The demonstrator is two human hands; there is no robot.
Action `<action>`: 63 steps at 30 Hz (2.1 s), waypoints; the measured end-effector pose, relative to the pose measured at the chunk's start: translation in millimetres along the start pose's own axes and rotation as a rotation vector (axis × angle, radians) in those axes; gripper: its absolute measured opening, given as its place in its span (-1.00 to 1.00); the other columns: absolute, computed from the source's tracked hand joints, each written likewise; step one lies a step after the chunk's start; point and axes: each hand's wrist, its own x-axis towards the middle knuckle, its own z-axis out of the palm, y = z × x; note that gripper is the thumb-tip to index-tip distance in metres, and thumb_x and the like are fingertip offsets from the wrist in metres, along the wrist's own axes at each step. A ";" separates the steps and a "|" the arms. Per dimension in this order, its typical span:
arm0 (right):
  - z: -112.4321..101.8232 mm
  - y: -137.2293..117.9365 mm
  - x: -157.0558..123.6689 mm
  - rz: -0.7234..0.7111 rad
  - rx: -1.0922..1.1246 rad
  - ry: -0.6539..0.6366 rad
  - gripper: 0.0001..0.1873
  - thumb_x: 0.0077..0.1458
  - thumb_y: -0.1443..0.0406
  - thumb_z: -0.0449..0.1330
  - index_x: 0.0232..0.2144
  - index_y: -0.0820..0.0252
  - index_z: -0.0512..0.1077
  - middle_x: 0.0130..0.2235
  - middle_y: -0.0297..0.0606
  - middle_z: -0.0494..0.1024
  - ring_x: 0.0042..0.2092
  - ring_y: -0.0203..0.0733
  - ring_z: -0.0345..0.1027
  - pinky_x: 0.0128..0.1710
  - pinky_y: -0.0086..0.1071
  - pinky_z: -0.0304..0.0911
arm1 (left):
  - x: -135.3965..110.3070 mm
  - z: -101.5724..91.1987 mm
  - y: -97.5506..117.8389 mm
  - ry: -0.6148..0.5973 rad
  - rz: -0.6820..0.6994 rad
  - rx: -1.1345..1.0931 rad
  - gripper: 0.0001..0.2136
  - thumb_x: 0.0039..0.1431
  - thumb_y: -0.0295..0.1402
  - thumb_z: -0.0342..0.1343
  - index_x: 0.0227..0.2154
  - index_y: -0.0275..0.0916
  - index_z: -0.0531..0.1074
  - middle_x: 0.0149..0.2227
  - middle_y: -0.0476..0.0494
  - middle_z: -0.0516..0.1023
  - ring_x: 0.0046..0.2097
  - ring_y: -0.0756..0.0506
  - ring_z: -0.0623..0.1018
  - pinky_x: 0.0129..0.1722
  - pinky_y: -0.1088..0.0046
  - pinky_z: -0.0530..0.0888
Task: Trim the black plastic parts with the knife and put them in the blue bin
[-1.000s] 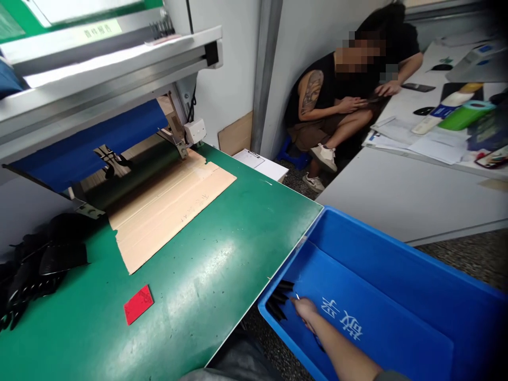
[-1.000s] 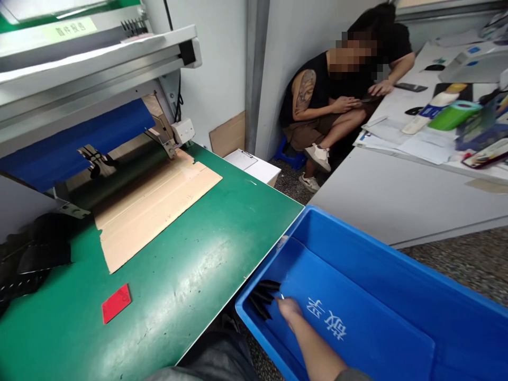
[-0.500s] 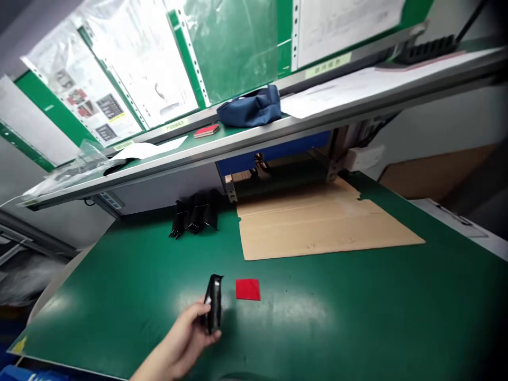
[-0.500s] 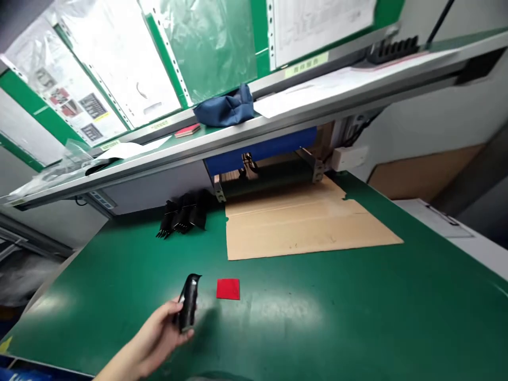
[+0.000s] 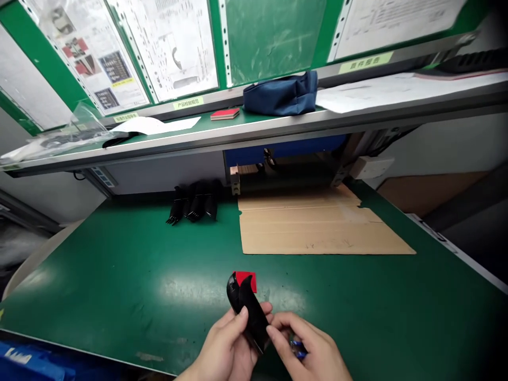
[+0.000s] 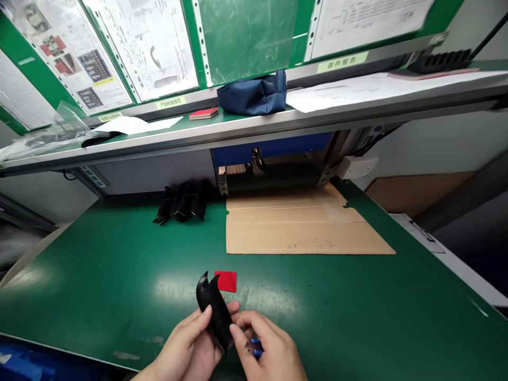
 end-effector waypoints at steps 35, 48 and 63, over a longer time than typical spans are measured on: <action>-12.9 4.3 12.3 -0.250 -0.568 -0.120 -0.21 0.40 -0.14 -0.50 -0.49 0.22 0.23 -0.43 -0.28 0.21 -0.41 -0.09 0.06 -0.40 -0.32 -0.18 | -6.3 -14.6 13.0 -0.181 0.262 0.375 -0.56 -0.05 -0.40 0.36 -0.14 -0.12 0.28 -0.11 -0.11 0.43 -0.01 -0.17 0.46 0.02 0.26 0.38; -7.2 10.7 6.5 -0.073 0.016 -0.122 -0.25 0.27 -0.33 -0.29 -0.43 0.18 0.17 -0.42 -0.34 0.24 -0.40 -0.13 0.14 -0.38 -0.36 -0.01 | -2.9 -3.2 6.1 -0.129 0.232 0.271 -0.61 -0.11 -0.38 0.39 -0.23 -0.11 0.34 -0.18 -0.06 0.47 -0.03 -0.15 0.46 0.02 0.29 0.38; -10.9 20.8 3.2 -0.037 0.198 -0.185 -0.23 0.29 -0.33 -0.28 -0.49 0.20 0.14 -0.50 -0.39 0.15 -0.50 -0.23 0.07 -0.48 -0.44 0.01 | -0.1 -0.2 2.5 -0.030 0.237 0.210 -0.57 -0.17 -0.42 0.42 -0.23 -0.13 0.36 -0.15 -0.08 0.47 -0.02 -0.16 0.47 0.02 0.29 0.37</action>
